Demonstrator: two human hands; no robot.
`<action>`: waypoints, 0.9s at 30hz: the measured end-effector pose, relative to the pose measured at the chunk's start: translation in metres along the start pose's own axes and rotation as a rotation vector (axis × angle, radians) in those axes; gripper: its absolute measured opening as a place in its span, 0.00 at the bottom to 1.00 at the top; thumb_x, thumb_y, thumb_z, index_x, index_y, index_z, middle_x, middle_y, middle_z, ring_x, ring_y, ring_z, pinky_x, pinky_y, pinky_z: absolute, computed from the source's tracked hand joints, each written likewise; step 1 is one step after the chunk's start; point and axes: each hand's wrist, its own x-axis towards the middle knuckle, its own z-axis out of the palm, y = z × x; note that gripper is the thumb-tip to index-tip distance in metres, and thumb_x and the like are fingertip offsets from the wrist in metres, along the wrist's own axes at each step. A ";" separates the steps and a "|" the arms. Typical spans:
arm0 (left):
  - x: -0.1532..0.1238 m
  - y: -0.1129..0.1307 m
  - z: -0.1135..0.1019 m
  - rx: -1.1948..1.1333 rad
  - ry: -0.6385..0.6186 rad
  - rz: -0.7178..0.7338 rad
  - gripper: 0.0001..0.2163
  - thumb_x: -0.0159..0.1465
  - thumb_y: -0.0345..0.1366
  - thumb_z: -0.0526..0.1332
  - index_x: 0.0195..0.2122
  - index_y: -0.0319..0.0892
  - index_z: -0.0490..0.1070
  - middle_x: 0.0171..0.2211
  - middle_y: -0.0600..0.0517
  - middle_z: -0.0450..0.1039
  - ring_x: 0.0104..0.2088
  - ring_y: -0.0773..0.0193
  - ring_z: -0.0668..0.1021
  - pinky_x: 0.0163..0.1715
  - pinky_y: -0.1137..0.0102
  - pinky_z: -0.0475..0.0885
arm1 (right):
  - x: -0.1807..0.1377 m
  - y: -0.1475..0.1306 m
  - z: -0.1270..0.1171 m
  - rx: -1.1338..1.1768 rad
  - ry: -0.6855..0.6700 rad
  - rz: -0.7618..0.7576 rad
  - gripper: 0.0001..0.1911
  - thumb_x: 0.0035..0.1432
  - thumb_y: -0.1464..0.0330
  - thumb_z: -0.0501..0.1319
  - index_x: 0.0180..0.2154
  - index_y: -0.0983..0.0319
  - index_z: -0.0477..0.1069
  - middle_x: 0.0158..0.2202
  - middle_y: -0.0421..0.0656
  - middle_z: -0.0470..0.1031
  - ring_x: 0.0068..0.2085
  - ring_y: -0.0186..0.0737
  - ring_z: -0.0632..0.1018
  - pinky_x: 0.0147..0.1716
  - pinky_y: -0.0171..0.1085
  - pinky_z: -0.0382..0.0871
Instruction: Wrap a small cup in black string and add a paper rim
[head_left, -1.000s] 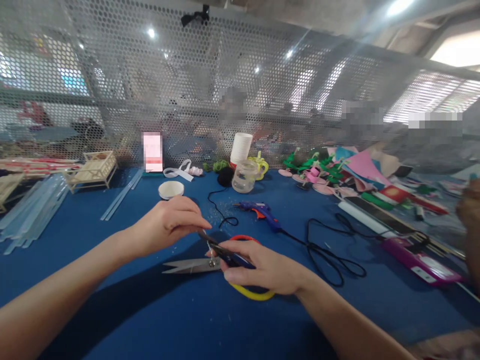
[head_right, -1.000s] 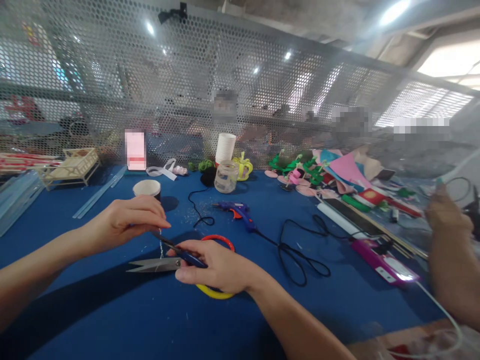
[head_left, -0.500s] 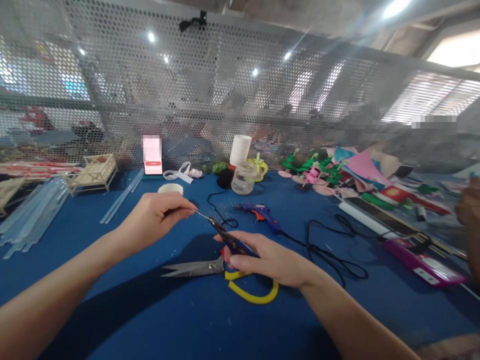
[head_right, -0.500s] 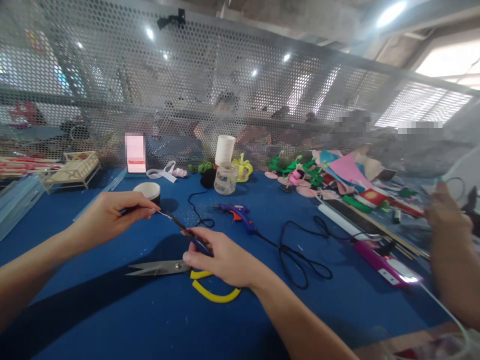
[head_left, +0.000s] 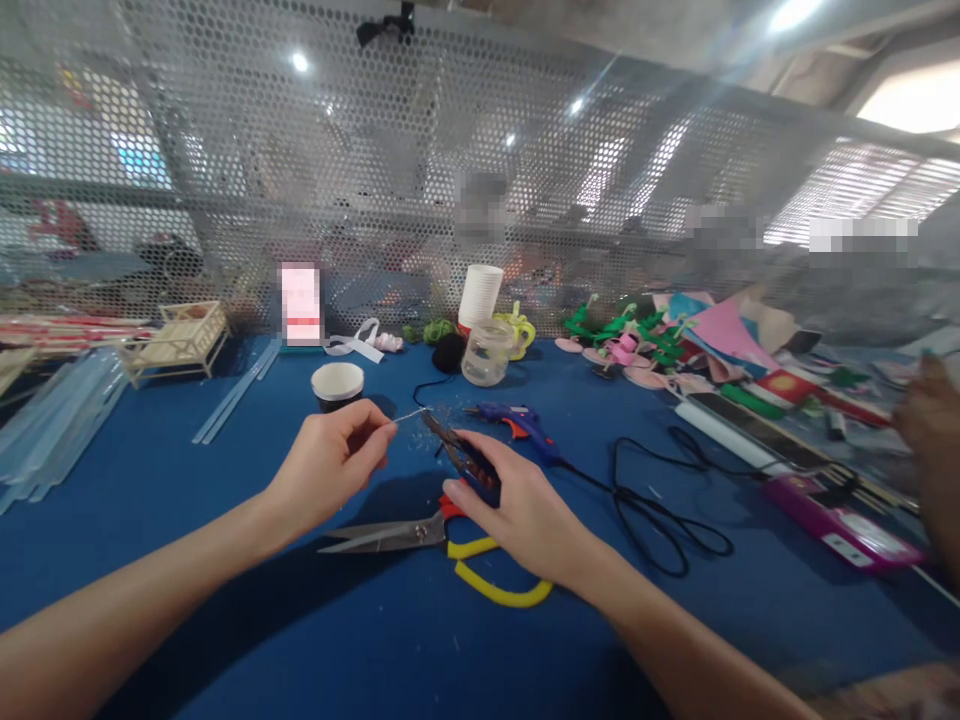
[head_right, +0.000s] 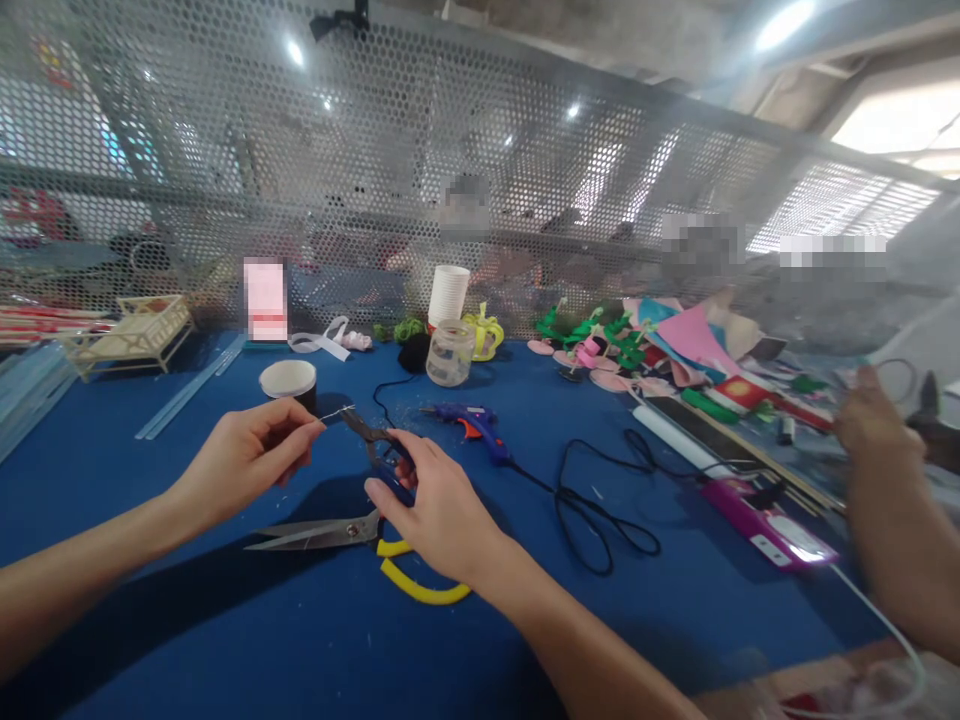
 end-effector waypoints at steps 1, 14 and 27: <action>-0.001 0.000 0.001 0.019 0.003 0.011 0.10 0.59 0.39 0.53 0.24 0.40 0.62 0.16 0.58 0.63 0.15 0.74 0.65 0.16 0.77 0.61 | 0.000 0.000 0.000 0.005 0.004 0.008 0.23 0.53 0.62 0.54 0.49 0.67 0.61 0.42 0.52 0.71 0.43 0.47 0.73 0.40 0.44 0.69; 0.002 0.003 0.001 -0.755 -0.449 -0.302 0.13 0.60 0.42 0.52 0.30 0.37 0.67 0.15 0.57 0.64 0.12 0.78 0.59 0.13 0.79 0.50 | 0.000 -0.007 -0.003 0.112 -0.045 -0.046 0.17 0.52 0.66 0.56 0.44 0.66 0.66 0.39 0.48 0.74 0.37 0.41 0.75 0.38 0.39 0.68; 0.003 0.005 -0.007 -0.676 -0.509 -0.236 0.10 0.60 0.41 0.54 0.29 0.39 0.67 0.16 0.56 0.69 0.15 0.76 0.59 0.15 0.78 0.48 | -0.001 -0.007 -0.004 0.102 -0.042 -0.088 0.19 0.52 0.65 0.56 0.46 0.66 0.65 0.39 0.48 0.74 0.35 0.40 0.75 0.36 0.38 0.70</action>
